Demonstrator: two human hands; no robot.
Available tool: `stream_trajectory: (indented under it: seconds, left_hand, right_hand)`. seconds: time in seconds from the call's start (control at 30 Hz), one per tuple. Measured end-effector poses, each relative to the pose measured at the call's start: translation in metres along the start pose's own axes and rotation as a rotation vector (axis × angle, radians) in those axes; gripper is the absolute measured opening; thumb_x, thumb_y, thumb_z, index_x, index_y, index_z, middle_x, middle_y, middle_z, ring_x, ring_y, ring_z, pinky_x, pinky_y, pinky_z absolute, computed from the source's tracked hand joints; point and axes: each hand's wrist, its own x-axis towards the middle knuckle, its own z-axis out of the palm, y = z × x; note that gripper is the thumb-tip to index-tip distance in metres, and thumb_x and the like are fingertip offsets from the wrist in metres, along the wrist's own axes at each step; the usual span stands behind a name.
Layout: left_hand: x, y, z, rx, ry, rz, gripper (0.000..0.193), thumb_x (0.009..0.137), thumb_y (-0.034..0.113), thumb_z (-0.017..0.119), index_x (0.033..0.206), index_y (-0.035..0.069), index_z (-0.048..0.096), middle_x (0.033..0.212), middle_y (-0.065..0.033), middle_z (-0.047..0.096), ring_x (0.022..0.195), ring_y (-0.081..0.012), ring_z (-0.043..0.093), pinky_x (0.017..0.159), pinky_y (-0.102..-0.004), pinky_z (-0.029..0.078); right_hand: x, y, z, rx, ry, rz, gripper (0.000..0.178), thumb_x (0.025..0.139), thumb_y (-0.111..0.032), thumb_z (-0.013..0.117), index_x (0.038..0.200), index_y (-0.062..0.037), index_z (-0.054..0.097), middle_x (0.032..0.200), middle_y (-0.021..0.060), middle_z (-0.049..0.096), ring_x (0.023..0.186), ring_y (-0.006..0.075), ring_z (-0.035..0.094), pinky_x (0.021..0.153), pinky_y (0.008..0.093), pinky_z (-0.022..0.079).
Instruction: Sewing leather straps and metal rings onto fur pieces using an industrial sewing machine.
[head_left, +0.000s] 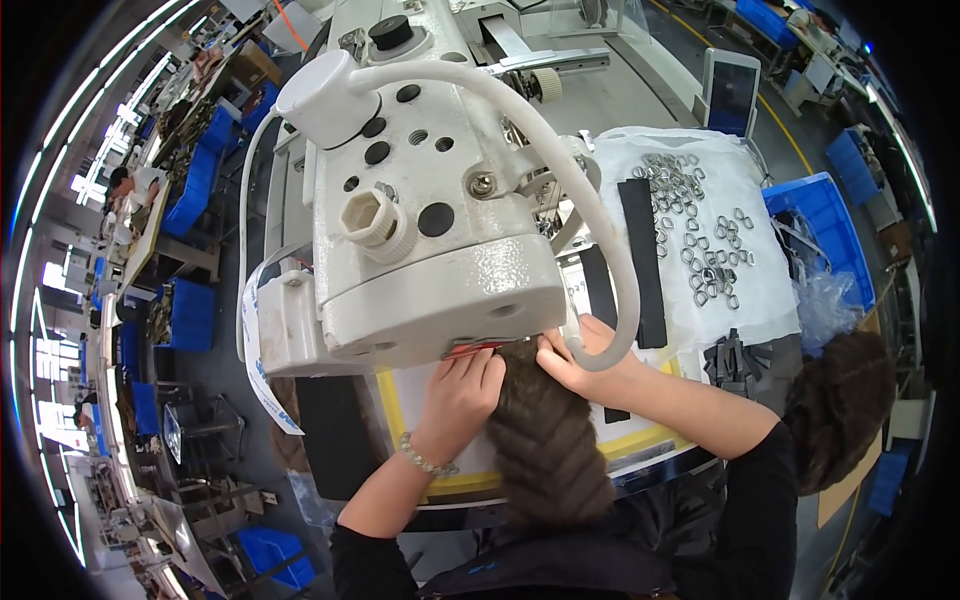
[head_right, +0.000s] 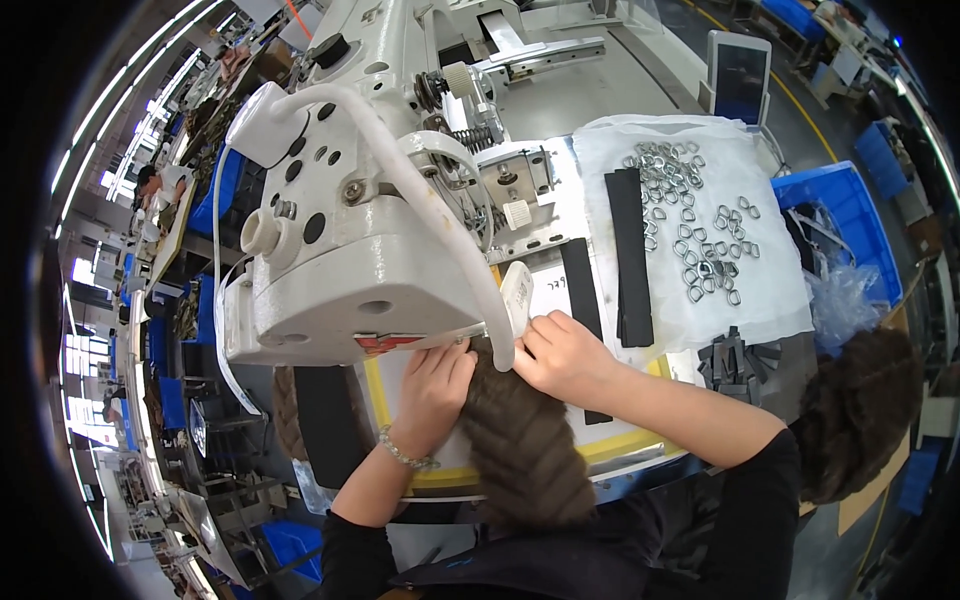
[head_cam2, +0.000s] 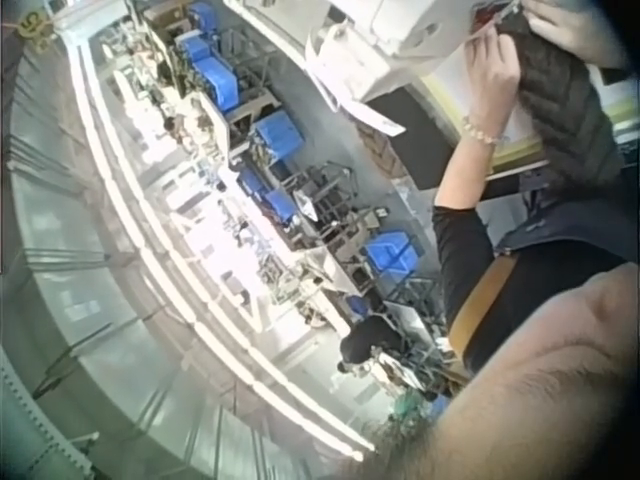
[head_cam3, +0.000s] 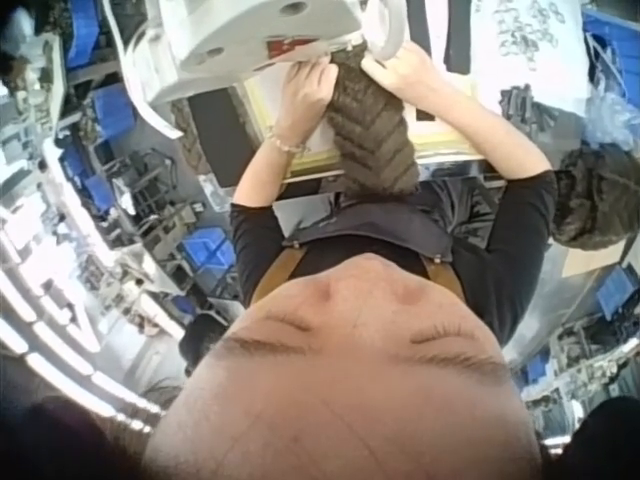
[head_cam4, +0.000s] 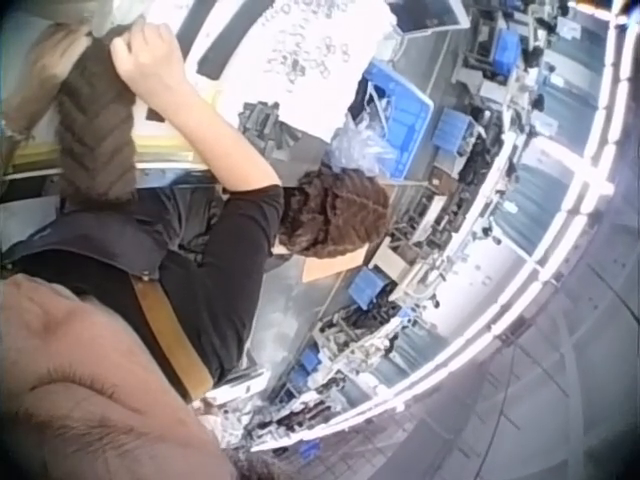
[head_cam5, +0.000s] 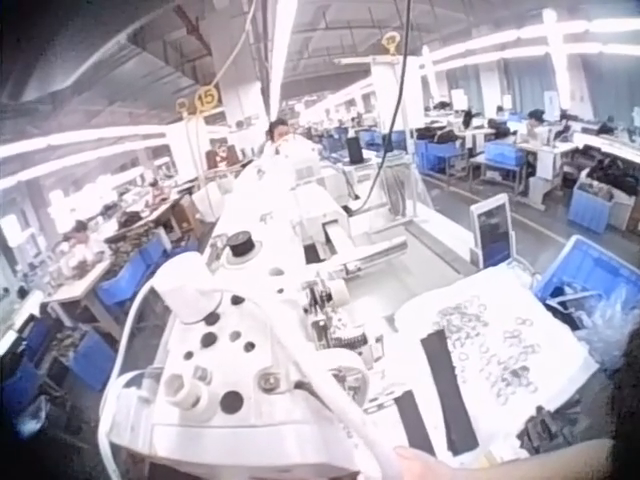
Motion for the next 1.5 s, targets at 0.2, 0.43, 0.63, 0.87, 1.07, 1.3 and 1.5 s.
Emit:
stream_trajectory:
  seconds: [0.2, 0.43, 0.63, 0.87, 1.07, 1.3, 1.5]
  left_hand:
    - [0.004, -0.005, 0.007, 0.087, 0.121, 0.04, 0.008, 0.075, 0.008, 0.058, 0.083, 0.005, 0.057, 0.092, -0.007, 0.065, 0.089, -0.0192, 0.062, 0.085, -0.0315, 0.047]
    - [0.005, -0.005, 0.008, 0.1, 0.136, 0.038, 0.007, 0.076, 0.008, 0.059, 0.082, 0.006, 0.058, 0.093, -0.0065, 0.067, 0.09, -0.0183, 0.063, 0.084, -0.0309, 0.047]
    - [0.002, -0.007, 0.011, 0.098, 0.138, 0.038, 0.006, 0.076, 0.008, 0.059, 0.081, 0.006, 0.058, 0.092, -0.0064, 0.067, 0.089, -0.0179, 0.063, 0.085, -0.0314, 0.047]
    - [0.002, -0.006, 0.008, 0.014, 0.12, 0.023, 0.007, 0.079, 0.003, 0.064, 0.085, 0.002, 0.06, 0.095, -0.0121, 0.067, 0.09, -0.0238, 0.063, 0.084, -0.0359, 0.046]
    - [0.0, -0.006, -0.012, -0.188, -0.057, -0.029, 0.024, 0.075, 0.0, 0.062, 0.099, 0.001, 0.064, 0.108, -0.0155, 0.064, 0.106, -0.0294, 0.061, 0.093, -0.0403, 0.046]
    - [-0.009, 0.014, -0.023, -0.161, -0.047, 0.013, 0.021, 0.081, 0.009, 0.062, 0.102, 0.004, 0.066, 0.113, -0.0137, 0.065, 0.108, -0.0263, 0.061, 0.094, -0.0408, 0.047]
    - [-0.004, 0.036, -0.024, -0.2, -0.006, 0.123, 0.026, 0.077, 0.013, 0.071, 0.101, 0.007, 0.067, 0.109, -0.0079, 0.067, 0.101, -0.0222, 0.064, 0.092, -0.0382, 0.047]
  right_hand:
    - [0.002, 0.003, 0.002, 0.009, 0.01, -0.003, 0.008, 0.068, -0.007, 0.06, 0.071, -0.0056, 0.053, 0.068, 0.0032, 0.051, 0.068, 0.0189, 0.053, 0.062, 0.0293, 0.041]
    - [0.002, 0.002, 0.005, 0.018, 0.024, -0.001, 0.01, 0.063, -0.009, 0.059, 0.071, -0.007, 0.053, 0.07, 0.0029, 0.051, 0.069, 0.0186, 0.053, 0.063, 0.0295, 0.041]
    - [0.003, 0.002, 0.003, 0.014, 0.021, -0.007, 0.011, 0.062, -0.009, 0.059, 0.07, -0.0079, 0.053, 0.07, 0.0028, 0.05, 0.069, 0.0188, 0.052, 0.062, 0.0298, 0.041]
    - [0.004, -0.001, -0.001, -0.038, 0.043, -0.027, 0.009, 0.063, -0.01, 0.059, 0.07, -0.0081, 0.053, 0.07, 0.003, 0.05, 0.069, 0.0188, 0.052, 0.062, 0.0301, 0.04]
    - [0.001, -0.016, -0.028, -0.141, -0.086, -0.032, 0.017, 0.072, -0.012, 0.059, 0.087, -0.0038, 0.06, 0.087, 0.0095, 0.06, 0.084, 0.0203, 0.058, 0.069, 0.0298, 0.043]
    - [-0.021, 0.031, -0.08, -0.043, -0.122, 0.326, 0.025, 0.074, -0.007, 0.058, 0.099, -0.0057, 0.063, 0.081, 0.0051, 0.061, 0.079, 0.0214, 0.06, 0.069, 0.0346, 0.047]
    - [-0.07, 0.125, -0.073, 0.042, 0.051, 0.811, 0.024, 0.074, -0.002, 0.068, 0.098, -0.0019, 0.067, 0.09, 0.0143, 0.063, 0.088, 0.0333, 0.061, 0.079, 0.0412, 0.05]
